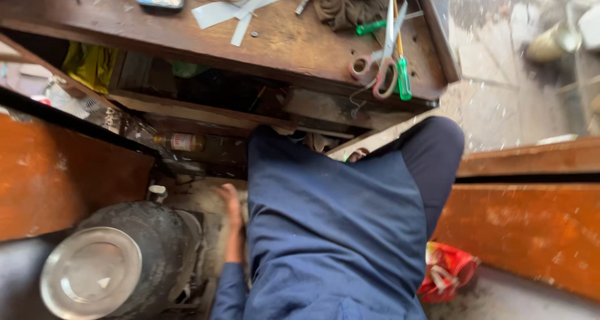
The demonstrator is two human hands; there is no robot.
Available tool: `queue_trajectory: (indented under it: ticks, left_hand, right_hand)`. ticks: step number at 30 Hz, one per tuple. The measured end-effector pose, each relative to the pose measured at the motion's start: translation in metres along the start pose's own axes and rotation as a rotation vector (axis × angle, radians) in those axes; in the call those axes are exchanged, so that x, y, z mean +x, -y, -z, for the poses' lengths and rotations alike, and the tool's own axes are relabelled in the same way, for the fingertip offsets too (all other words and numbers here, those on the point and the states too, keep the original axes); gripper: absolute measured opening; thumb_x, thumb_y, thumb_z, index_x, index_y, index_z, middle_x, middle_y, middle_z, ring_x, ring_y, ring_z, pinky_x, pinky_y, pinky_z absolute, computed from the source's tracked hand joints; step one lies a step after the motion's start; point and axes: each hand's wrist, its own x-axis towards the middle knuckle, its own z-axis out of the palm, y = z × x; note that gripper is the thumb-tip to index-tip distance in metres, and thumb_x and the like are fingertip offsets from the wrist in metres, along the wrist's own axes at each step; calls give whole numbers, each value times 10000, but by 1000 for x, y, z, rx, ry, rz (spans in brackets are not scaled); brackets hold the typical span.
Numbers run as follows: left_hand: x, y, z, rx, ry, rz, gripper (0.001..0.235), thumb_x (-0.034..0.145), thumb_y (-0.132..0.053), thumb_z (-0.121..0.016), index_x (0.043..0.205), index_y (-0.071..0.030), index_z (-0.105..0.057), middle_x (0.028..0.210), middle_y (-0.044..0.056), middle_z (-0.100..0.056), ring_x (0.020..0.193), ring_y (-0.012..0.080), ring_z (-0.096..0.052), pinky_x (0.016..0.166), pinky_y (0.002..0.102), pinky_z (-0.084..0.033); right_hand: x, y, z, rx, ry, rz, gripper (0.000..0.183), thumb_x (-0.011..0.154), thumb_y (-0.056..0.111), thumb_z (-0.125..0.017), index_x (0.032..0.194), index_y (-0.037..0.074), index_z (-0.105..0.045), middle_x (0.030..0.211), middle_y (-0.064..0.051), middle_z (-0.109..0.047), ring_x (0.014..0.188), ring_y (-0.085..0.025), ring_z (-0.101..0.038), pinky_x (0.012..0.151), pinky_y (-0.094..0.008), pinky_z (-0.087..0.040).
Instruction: The person works on a disassembled electrical motor or fan component on a wooden workbench. They use pliers and a screwdriver to adjust wires and internal parts, then handle a small cylindrical capacitor before returning to the motor assembly.
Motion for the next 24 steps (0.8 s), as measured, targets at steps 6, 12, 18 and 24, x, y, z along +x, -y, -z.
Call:
queue_trajectory:
  ticks: [6, 12, 18, 24]
  left_hand:
    - [10, -11, 68, -39, -117, -67, 971, 968, -744, -271, 1643, -182, 142, 1731, 64, 152, 1604, 256, 43, 1256, 438, -17]
    - [-1, 37, -10, 46, 44, 19, 942, 964, -673, -367, 1640, -138, 13, 1691, 131, -23, 1572, 293, -85, 1242, 428, -106]
    - [23, 45, -47, 210, 102, -8, 915, 961, -602, -463, 1638, -94, -115, 1651, 198, -197, 1541, 330, -213, 1228, 418, -195]
    - [-32, -44, -48, 584, -167, -223, 871, 943, -518, -585, 1606, -41, -281, 1572, 248, -416, 1474, 376, -375, 1195, 433, -284]
  right_hand:
    - [55, 55, 45, 243, -342, 317, 68, 1100, 82, -580, 1107, 19, -557, 1032, -89, -577, 838, -185, -535, 701, -306, -423]
    - [216, 132, 74, 486, -475, 519, 119, 1112, 97, -623, 1092, 24, -530, 978, -80, -540, 819, -189, -510, 723, -325, -416]
    - [410, 252, -78, 576, -198, 624, 145, 1085, 123, -684, 1097, 34, -570, 1047, -103, -589, 946, -241, -567, 870, -371, -458]
    - [469, 301, -211, 481, -113, 646, 176, 1059, 148, -746, 1101, 44, -610, 1115, -125, -637, 1073, -293, -625, 1017, -417, -500]
